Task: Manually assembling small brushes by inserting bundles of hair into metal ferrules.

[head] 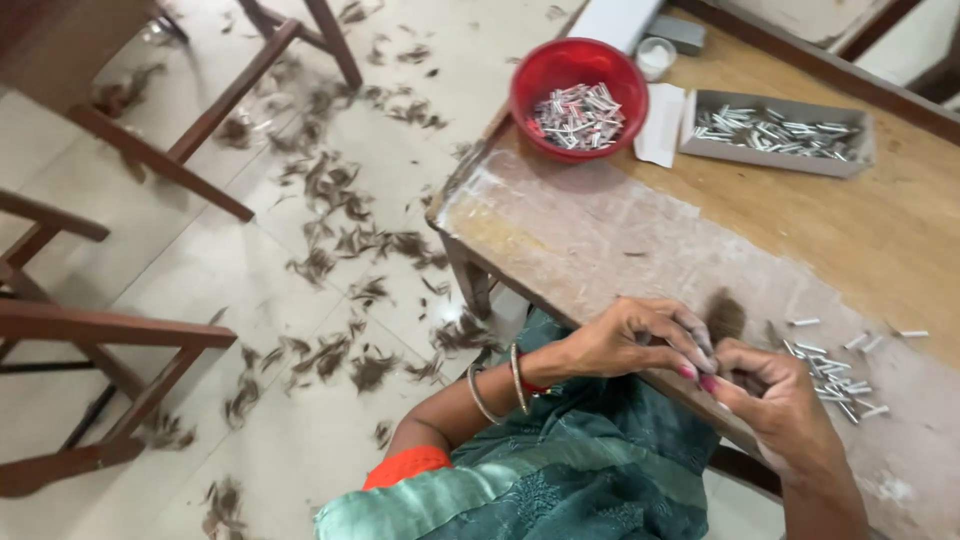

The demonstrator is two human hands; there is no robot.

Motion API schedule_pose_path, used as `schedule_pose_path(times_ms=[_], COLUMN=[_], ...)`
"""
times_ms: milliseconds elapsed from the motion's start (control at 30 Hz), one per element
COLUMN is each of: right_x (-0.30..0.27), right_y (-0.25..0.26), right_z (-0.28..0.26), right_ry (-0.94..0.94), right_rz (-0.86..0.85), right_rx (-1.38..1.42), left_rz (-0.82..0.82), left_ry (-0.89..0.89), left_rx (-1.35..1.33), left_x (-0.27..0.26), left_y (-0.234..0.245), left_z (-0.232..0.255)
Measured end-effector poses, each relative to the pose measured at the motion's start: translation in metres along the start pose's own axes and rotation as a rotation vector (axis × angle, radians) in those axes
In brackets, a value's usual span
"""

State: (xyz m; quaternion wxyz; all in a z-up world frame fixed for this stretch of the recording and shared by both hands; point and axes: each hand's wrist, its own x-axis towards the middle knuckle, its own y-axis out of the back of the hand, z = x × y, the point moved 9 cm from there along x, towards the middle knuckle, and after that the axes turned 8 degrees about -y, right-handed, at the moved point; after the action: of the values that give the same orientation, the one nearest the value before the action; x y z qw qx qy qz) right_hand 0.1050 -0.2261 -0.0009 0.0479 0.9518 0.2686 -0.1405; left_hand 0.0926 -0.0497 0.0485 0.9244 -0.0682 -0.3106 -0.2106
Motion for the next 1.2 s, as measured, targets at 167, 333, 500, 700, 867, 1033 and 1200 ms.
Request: schedule_pose_path(times_ms=[167,333,500,700,867,1033,1200], right_x=[0.006,0.014,0.014,0.025,0.015,-0.033,-0.051], right_y=[0.0,-0.006,-0.028,-0.01,-0.004,-0.02,-0.043], right_z=[0.003,0.005,-0.012,0.047,0.05,-0.071,-0.066], right_ry=[0.013,-0.022,0.215,0.174,0.054,0.272,0.665], right_rz=[0.005,0.122,0.219,0.264,0.226,0.721,0.595], right_rx=[-0.071,0.007,0.403,0.608,0.646,-0.402,-0.264], left_rz=[0.093,0.212,0.346,0.426,0.41,0.491,0.478], left_ry=[-0.015,-0.033,-0.21,-0.245,-0.25,-0.204,0.193], left_rx=[0.009,0.177,0.399,0.525,0.532,0.365,-0.597], left_x=[-0.015,-0.016,-0.017,-0.025,-0.031,-0.036,-0.039], left_y=[0.003,0.013,0.022,0.022,0.019,0.014,-0.046], left_z=[-0.011,-0.002,0.019,0.019,0.019,0.005,-0.075])
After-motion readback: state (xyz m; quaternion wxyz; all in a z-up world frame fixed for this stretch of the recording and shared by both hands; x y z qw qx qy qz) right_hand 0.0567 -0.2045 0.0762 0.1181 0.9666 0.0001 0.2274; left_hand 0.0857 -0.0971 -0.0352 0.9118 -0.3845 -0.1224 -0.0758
